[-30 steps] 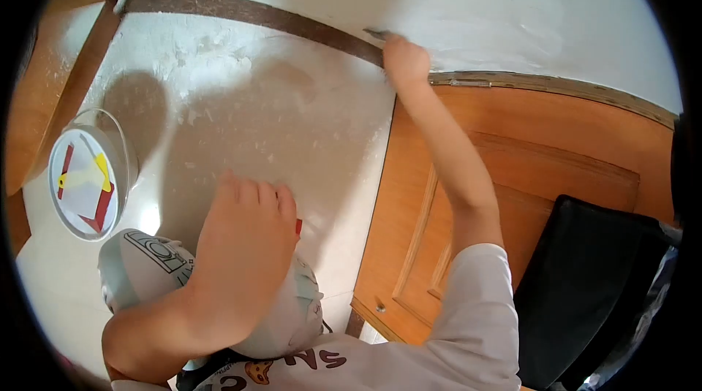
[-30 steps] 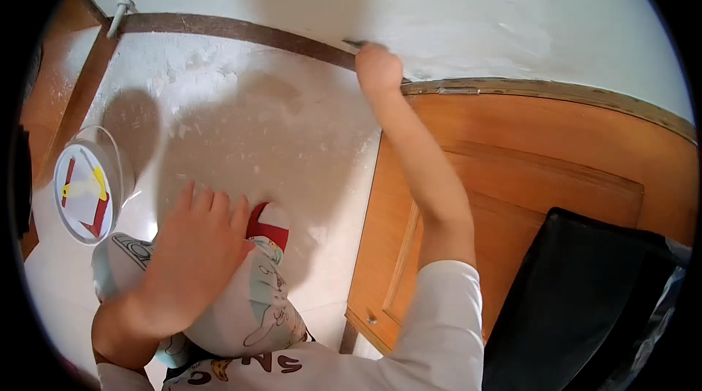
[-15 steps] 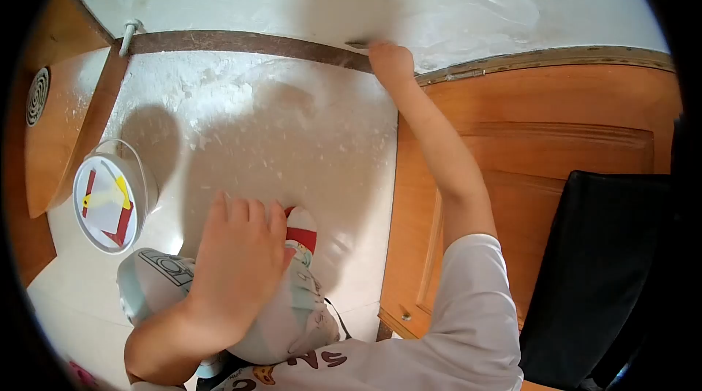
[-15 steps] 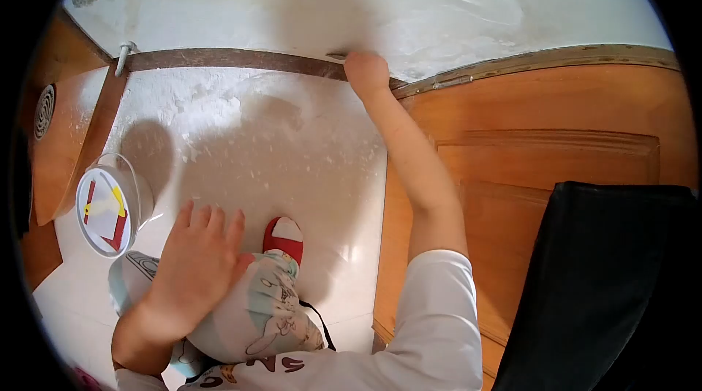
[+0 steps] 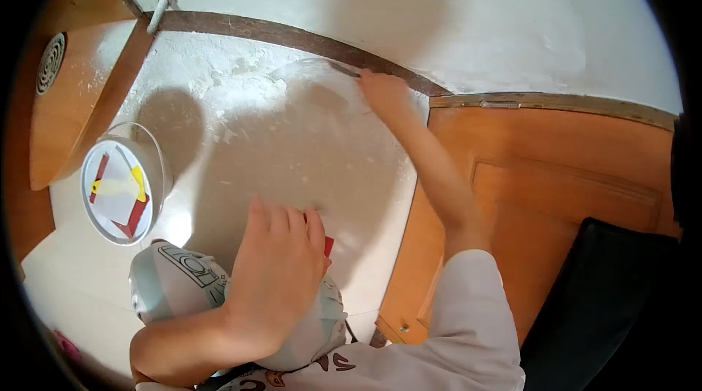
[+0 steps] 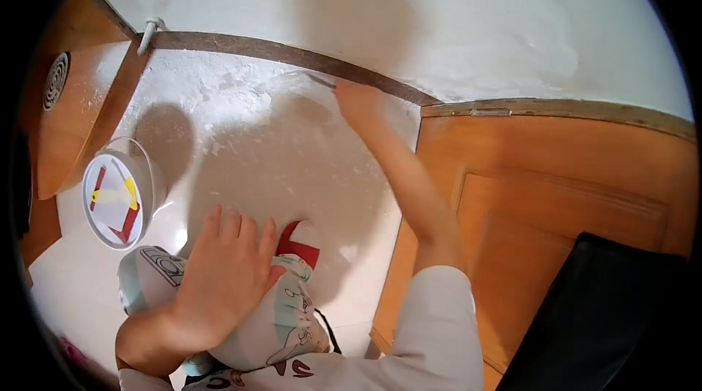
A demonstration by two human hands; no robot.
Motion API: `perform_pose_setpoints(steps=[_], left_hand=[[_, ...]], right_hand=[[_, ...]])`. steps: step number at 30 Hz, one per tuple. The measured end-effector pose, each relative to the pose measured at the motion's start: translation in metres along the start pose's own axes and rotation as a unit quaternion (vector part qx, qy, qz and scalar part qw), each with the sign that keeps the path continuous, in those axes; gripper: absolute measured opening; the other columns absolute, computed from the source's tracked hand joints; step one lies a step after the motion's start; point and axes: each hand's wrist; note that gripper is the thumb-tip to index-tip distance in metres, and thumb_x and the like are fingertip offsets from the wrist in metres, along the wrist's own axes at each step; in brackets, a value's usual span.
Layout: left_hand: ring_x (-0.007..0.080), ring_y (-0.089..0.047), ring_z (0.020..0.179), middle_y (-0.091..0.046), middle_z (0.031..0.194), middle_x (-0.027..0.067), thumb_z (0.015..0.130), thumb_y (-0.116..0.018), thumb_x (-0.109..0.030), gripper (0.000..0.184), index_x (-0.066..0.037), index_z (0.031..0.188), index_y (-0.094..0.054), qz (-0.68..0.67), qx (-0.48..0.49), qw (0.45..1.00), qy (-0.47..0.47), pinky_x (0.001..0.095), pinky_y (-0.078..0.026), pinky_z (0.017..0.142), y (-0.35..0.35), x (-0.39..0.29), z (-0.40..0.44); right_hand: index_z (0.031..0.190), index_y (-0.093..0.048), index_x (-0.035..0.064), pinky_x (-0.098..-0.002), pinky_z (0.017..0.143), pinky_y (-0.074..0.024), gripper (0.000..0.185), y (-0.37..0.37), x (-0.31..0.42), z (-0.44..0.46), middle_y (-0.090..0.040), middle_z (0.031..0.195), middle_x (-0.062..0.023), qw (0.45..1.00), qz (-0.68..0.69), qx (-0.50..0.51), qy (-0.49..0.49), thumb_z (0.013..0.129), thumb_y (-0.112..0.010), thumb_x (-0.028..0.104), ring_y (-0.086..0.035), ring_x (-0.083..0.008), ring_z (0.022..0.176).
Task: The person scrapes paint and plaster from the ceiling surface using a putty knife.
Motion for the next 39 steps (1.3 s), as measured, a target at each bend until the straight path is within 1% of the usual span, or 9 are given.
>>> perform_pose_setpoints(steps=[5, 9, 20, 23, 26, 29, 32, 34, 39], left_hand=[[0.0263, -0.052, 0.092, -0.056, 0.088, 0.0130, 0.079, -0.055, -0.039, 0.049, 0.000, 0.108, -0.053, -0.048, 0.034, 0.997, -0.052, 0.0428, -0.032, 0.094, -0.005, 0.006, 0.015], [0.0266, -0.051, 0.092, -0.056, 0.089, 0.0134, 0.079, -0.054, -0.040, 0.049, 0.000, 0.108, -0.053, -0.061, 0.015, 0.996, -0.067, 0.0435, -0.032, 0.093, -0.015, 0.011, 0.018], [0.0269, -0.051, 0.095, -0.056, 0.091, 0.0143, 0.079, -0.054, -0.041, 0.052, 0.001, 0.109, -0.052, -0.045, 0.033, 0.996, -0.065, 0.0436, -0.032, 0.094, -0.009, 0.022, 0.029], [0.0274, -0.051, 0.095, -0.056, 0.091, 0.0147, 0.078, -0.055, -0.041, 0.053, 0.001, 0.109, -0.052, -0.040, 0.029, 0.997, -0.062, 0.0433, -0.032, 0.095, -0.011, 0.021, 0.031], [0.0280, -0.051, 0.095, -0.056, 0.092, 0.0153, 0.078, -0.055, -0.041, 0.053, 0.001, 0.109, -0.052, -0.037, 0.030, 0.997, -0.063, 0.0435, -0.031, 0.096, -0.012, 0.020, 0.034], [0.0285, -0.051, 0.095, -0.056, 0.092, 0.0160, 0.077, -0.056, -0.042, 0.054, 0.001, 0.109, -0.052, -0.049, 0.041, 0.996, -0.059, 0.0433, -0.031, 0.096, -0.010, 0.018, 0.038], [0.0287, -0.051, 0.095, -0.056, 0.093, 0.0163, 0.077, -0.056, -0.042, 0.054, 0.001, 0.109, -0.052, -0.058, 0.052, 0.995, -0.054, 0.0433, -0.032, 0.095, -0.010, 0.019, 0.037], [0.0286, -0.051, 0.095, -0.056, 0.093, 0.0163, 0.077, -0.056, -0.042, 0.054, 0.000, 0.110, -0.052, -0.055, 0.041, 0.996, -0.050, 0.0438, -0.032, 0.094, -0.011, 0.018, 0.033], [0.0278, -0.051, 0.095, -0.057, 0.091, 0.0155, 0.078, -0.055, -0.043, 0.054, 0.000, 0.110, -0.052, -0.069, 0.022, 0.997, -0.028, 0.0462, -0.031, 0.094, -0.011, 0.022, 0.021]], right_hand=[[0.083, -0.051, 0.0063, -0.0406, 0.052, -0.0488, 0.029, 0.052, -0.076, -0.037, -0.062, 0.066, -0.0130, 0.988, -0.120, 0.027, -0.093, 0.089, -0.042, 0.033, -0.063, -0.0280, 0.060], [0.081, -0.050, 0.0069, -0.0374, 0.049, -0.0482, 0.026, 0.055, -0.100, -0.040, -0.062, 0.065, -0.0123, 0.980, -0.176, 0.031, -0.083, 0.089, -0.042, 0.030, -0.062, -0.0269, 0.058], [0.088, -0.051, 0.0069, -0.0427, 0.051, -0.0476, 0.027, 0.029, -0.094, -0.028, -0.061, 0.064, -0.0140, 0.984, -0.103, 0.030, -0.140, 0.090, -0.040, 0.032, -0.060, -0.0320, 0.057], [0.083, -0.051, 0.0081, -0.0416, 0.049, -0.0468, 0.026, 0.022, -0.100, -0.027, -0.060, 0.062, -0.0139, 0.988, -0.105, -0.027, -0.110, 0.090, -0.041, 0.031, -0.059, -0.0322, 0.055], [0.093, -0.051, 0.0080, -0.0385, 0.051, -0.0485, 0.022, 0.035, -0.098, -0.021, -0.062, 0.066, -0.0119, 0.987, -0.119, 0.027, -0.105, 0.089, -0.041, 0.028, -0.062, -0.0293, 0.062], [0.091, -0.053, 0.0079, -0.0363, 0.051, -0.0487, 0.018, 0.028, -0.094, -0.013, -0.062, 0.067, -0.0105, 0.987, -0.159, -0.013, -0.029, 0.086, -0.044, 0.023, -0.063, -0.0261, 0.064], [0.088, -0.055, 0.0072, -0.0365, 0.051, -0.0488, 0.016, 0.020, -0.086, -0.002, -0.062, 0.069, -0.0099, 0.988, -0.147, 0.046, -0.007, 0.083, -0.047, 0.020, -0.063, -0.0250, 0.064], [0.084, -0.056, 0.0060, -0.0375, 0.051, -0.0484, 0.016, -0.002, -0.049, 0.008, -0.062, 0.070, -0.0101, 0.984, -0.154, 0.093, 0.016, 0.083, -0.046, 0.019, -0.063, -0.0264, 0.066], [0.084, -0.053, 0.0053, -0.0395, 0.050, -0.0482, 0.023, 0.005, 0.019, 0.012, -0.062, 0.067, -0.0108, 0.997, -0.038, 0.043, 0.053, 0.086, -0.043, 0.026, -0.062, -0.0284, 0.061]])
Point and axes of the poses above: each hand's wrist, its own z-axis towards the middle knuckle, its own y-axis out of the back of the hand, x = y × z
